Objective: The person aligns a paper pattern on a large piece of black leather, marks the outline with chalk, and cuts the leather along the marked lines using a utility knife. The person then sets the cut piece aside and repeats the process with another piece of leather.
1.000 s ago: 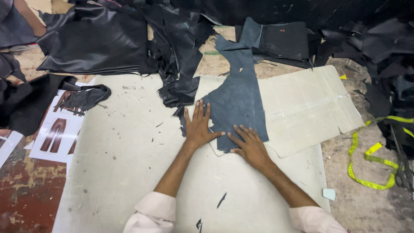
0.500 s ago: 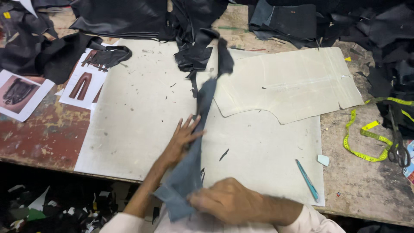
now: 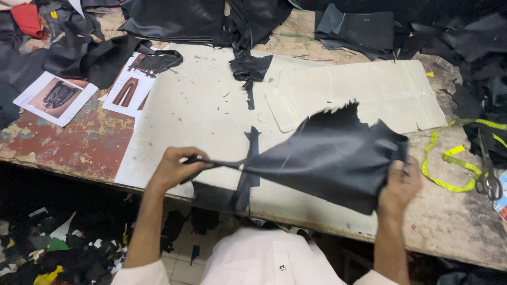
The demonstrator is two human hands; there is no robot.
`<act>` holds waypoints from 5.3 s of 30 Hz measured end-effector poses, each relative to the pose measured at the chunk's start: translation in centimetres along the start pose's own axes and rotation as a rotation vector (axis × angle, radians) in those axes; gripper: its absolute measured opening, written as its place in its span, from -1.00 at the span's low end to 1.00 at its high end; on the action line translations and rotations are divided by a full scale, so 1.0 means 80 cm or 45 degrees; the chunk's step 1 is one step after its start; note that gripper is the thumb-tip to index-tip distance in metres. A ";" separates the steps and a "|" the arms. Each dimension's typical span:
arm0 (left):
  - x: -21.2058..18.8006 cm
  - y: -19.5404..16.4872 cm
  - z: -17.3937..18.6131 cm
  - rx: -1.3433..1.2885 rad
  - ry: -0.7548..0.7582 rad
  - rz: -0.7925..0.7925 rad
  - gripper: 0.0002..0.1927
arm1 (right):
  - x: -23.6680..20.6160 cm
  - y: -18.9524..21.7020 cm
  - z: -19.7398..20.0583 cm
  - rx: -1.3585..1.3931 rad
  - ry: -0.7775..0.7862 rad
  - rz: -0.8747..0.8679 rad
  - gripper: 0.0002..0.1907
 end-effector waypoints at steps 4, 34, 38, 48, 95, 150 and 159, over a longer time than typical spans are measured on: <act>0.051 -0.045 -0.074 0.352 -0.136 -0.330 -0.72 | -0.037 -0.159 -0.014 -0.409 0.100 -0.465 -0.57; 0.030 0.081 -0.026 0.108 -0.155 0.305 -0.56 | -0.174 -0.115 0.061 -0.459 0.240 -0.560 -0.51; 0.055 0.011 0.011 1.804 -0.223 -0.303 -0.87 | -0.177 -0.118 0.059 -0.401 0.251 -0.579 -0.55; 0.052 0.049 0.094 2.089 -0.371 0.028 -0.51 | -0.198 -0.084 0.011 -0.465 0.228 -0.494 -0.63; 0.072 0.113 -0.058 0.936 -0.352 -0.169 -0.76 | -0.213 -0.042 -0.078 -0.729 -0.007 -0.456 -0.63; 0.018 0.043 -0.167 0.752 -0.235 -0.273 -0.44 | -0.022 -0.119 0.091 -1.469 0.590 0.080 -0.75; 0.018 0.054 -0.172 0.765 -0.283 -0.232 -0.42 | -0.019 -0.084 0.019 -1.219 0.463 0.228 -0.77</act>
Point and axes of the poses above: each hand's wrist, its own x-axis towards the middle knuckle, its own z-axis out of the back of the hand, y = z × x, the point moved 9 cm from there along x, towards the middle knuckle, and after that the axes turned 12 degrees about x, right-handed, at the moved point
